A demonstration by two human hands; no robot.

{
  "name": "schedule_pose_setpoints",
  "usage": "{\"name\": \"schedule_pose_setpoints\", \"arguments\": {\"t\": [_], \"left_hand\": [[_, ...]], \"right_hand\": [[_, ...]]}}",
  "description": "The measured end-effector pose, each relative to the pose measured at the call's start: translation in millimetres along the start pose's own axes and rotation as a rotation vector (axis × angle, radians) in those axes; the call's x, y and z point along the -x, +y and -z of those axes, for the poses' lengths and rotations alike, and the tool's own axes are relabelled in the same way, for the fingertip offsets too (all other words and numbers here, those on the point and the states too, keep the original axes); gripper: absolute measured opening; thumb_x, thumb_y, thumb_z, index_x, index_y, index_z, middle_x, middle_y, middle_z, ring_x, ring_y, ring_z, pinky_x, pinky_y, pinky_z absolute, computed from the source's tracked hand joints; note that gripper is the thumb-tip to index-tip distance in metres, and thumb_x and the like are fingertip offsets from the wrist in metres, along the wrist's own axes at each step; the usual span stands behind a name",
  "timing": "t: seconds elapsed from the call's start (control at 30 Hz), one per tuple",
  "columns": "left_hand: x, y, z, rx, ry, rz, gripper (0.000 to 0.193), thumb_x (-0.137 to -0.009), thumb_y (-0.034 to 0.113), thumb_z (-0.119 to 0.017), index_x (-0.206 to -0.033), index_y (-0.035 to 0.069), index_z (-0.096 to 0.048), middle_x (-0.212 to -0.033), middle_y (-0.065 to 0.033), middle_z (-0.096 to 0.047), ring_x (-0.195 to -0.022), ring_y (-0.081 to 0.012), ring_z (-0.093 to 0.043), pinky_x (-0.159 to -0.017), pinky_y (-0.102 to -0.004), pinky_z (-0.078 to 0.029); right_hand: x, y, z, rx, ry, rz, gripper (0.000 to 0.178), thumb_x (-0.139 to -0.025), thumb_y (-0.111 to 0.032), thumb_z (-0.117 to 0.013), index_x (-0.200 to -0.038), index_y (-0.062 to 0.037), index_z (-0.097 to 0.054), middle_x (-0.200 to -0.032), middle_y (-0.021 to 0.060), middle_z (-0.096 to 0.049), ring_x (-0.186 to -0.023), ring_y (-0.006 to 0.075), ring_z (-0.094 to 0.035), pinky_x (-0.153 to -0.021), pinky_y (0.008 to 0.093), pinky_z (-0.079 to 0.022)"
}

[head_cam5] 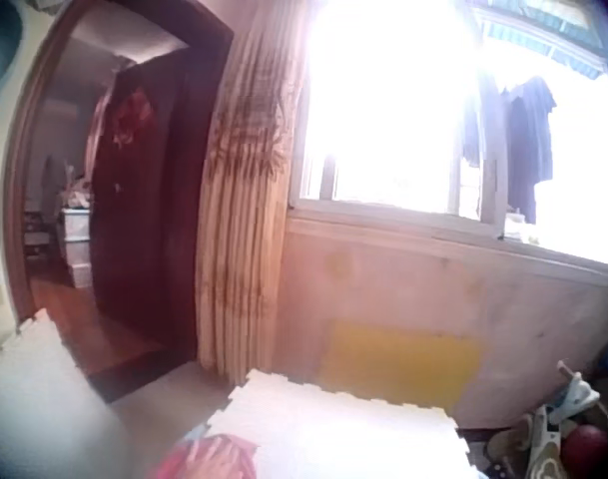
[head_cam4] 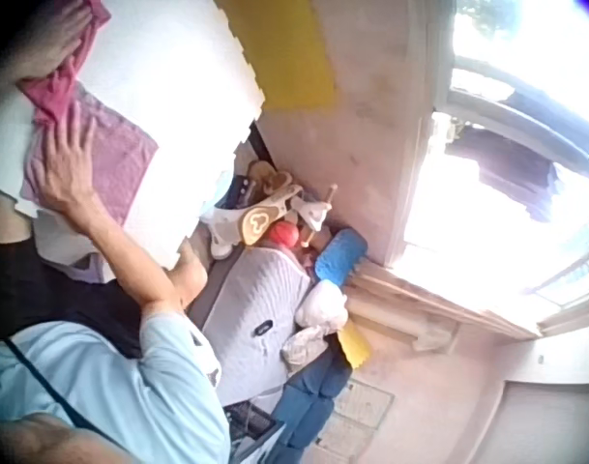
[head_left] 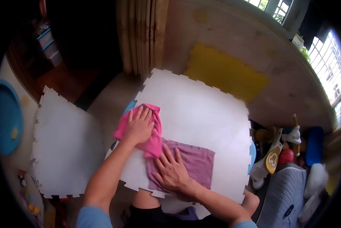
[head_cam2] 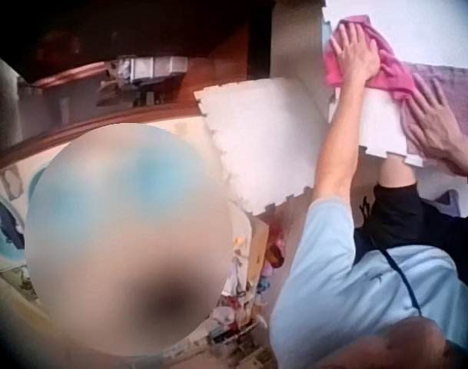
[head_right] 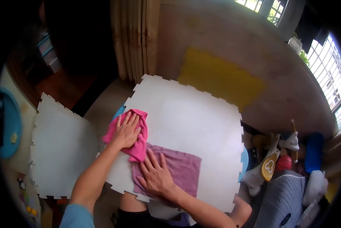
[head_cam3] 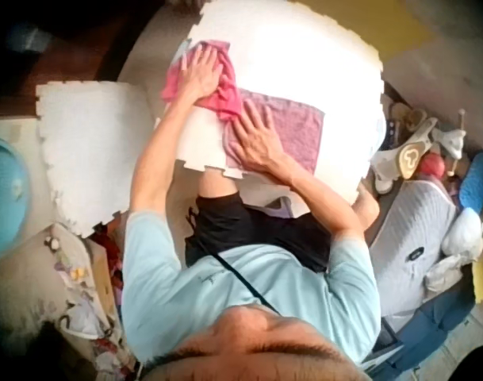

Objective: The person wipes white interlocking foam mats with pink and purple cloths. They repeatedly lift each mat, wipe its surface, and place it back down on the floor.

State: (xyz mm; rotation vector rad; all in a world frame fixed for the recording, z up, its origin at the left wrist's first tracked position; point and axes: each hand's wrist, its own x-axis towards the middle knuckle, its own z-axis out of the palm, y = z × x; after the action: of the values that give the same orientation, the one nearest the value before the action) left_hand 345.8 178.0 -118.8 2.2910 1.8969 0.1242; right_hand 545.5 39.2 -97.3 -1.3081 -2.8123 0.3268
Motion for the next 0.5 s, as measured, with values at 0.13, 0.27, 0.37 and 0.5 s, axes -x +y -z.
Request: {"name": "schedule_pose_setpoints", "arguments": {"t": [0.13, 0.27, 0.37, 0.5], "left_hand": [[8, -6, 5, 0.033, 0.039, -0.017, 0.060, -0.107, 0.037, -0.039, -0.160, 0.007, -0.038, -0.169, -0.0079, -0.032, -0.159, -0.0241, -0.020, -0.130, -0.0526, -0.007], [6, -2, 8, 0.081, 0.082, -0.019, 0.059, -0.107, 0.034, -0.040, -0.158, 0.006, -0.040, -0.168, -0.0095, -0.035, -0.158, -0.0256, -0.023, -0.130, -0.0515, -0.010], [16, 10, 10, 0.052, 0.136, -0.043, 0.058, -0.104, 0.032, -0.045, -0.155, 0.005, -0.046, -0.163, -0.0132, -0.041, -0.156, -0.0298, -0.029, -0.129, -0.0522, -0.014], [95, 50, 2, -0.071, 0.113, -0.300, 0.058, -0.097, 0.029, -0.053, -0.149, 0.006, -0.054, -0.164, -0.0096, -0.042, -0.155, -0.0287, -0.031, -0.127, -0.0556, -0.018]], "right_hand": [[-59, 60, 19, 0.128, 0.028, -0.032, 0.075, -0.101, -0.049, -0.044, -0.159, -0.0022, -0.037, -0.167, 0.0205, -0.031, -0.159, 0.0370, -0.019, -0.129, 0.0547, -0.011], [-31, 146, 27, 0.032, 0.253, -0.424, 0.075, -0.101, -0.047, -0.047, -0.157, 0.0022, -0.038, -0.168, 0.0231, -0.029, -0.157, 0.0401, -0.021, -0.125, 0.0614, -0.015], [10, 123, 11, 0.148, 0.110, -0.359, 0.081, -0.097, -0.048, -0.051, -0.158, 0.0027, -0.036, -0.168, 0.0244, -0.027, -0.158, 0.0428, -0.019, -0.123, 0.0670, -0.015], [10, 124, 25, 0.070, 0.099, -0.273, 0.081, -0.096, -0.047, -0.051, -0.161, -0.0012, -0.032, -0.168, 0.0230, -0.027, -0.158, 0.0410, -0.018, -0.124, 0.0644, -0.014]]}}
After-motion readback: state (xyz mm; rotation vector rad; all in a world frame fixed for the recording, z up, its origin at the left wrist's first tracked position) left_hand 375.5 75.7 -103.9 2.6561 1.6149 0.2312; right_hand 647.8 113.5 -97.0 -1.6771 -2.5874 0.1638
